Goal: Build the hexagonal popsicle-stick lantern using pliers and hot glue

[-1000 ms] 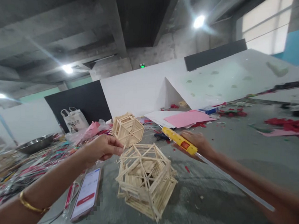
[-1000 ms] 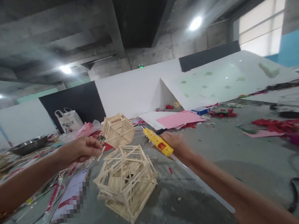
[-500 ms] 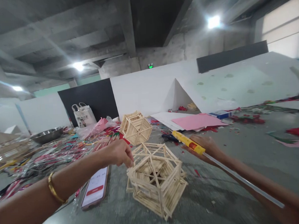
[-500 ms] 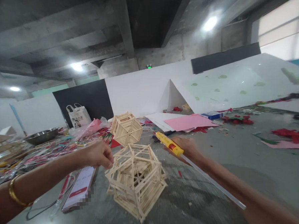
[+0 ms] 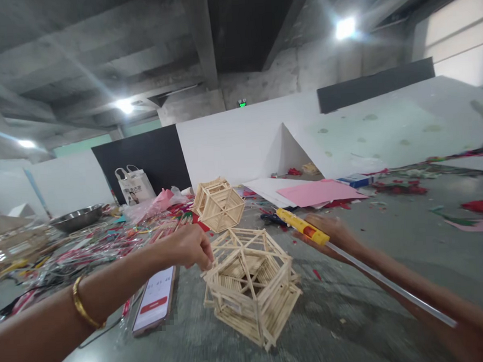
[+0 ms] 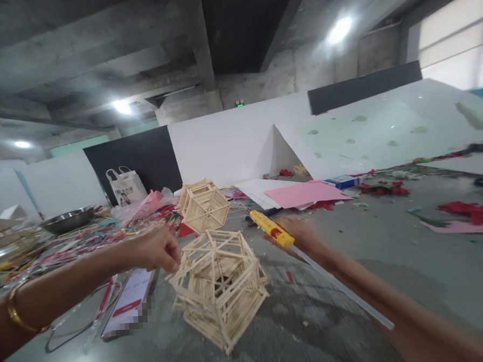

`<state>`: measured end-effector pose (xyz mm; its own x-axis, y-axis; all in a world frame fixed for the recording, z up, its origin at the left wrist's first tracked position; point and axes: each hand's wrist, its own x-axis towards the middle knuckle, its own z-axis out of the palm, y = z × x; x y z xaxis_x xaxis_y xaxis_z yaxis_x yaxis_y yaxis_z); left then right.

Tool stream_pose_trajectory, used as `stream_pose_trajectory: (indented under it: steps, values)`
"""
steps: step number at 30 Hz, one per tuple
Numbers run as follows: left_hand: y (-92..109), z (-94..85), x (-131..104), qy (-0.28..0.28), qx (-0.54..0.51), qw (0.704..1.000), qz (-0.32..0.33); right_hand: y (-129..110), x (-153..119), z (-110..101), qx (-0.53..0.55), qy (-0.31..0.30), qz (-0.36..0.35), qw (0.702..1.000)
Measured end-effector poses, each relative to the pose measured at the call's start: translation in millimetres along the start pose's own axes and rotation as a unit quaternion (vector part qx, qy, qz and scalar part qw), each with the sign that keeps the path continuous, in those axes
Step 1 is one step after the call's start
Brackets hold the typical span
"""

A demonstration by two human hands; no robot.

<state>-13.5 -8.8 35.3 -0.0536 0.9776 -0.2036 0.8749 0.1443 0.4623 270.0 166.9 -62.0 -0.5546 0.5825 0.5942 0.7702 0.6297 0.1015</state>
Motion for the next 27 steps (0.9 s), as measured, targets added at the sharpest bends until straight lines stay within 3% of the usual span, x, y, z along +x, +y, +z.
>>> stream_pose_trajectory:
  steps: [12, 27]
  values:
    - [0.7, 2.5, 3.2, 0.003, 0.039, 0.999, 0.014, 1.9, -0.9, -1.4, 0.026, 0.025, -0.027, 0.999]
    - [-0.8, 3.8, 6.4, -0.005, 0.035, 0.999, 0.014, -6.6, 0.1, -12.0, 0.011, 0.006, -0.001, 1.000]
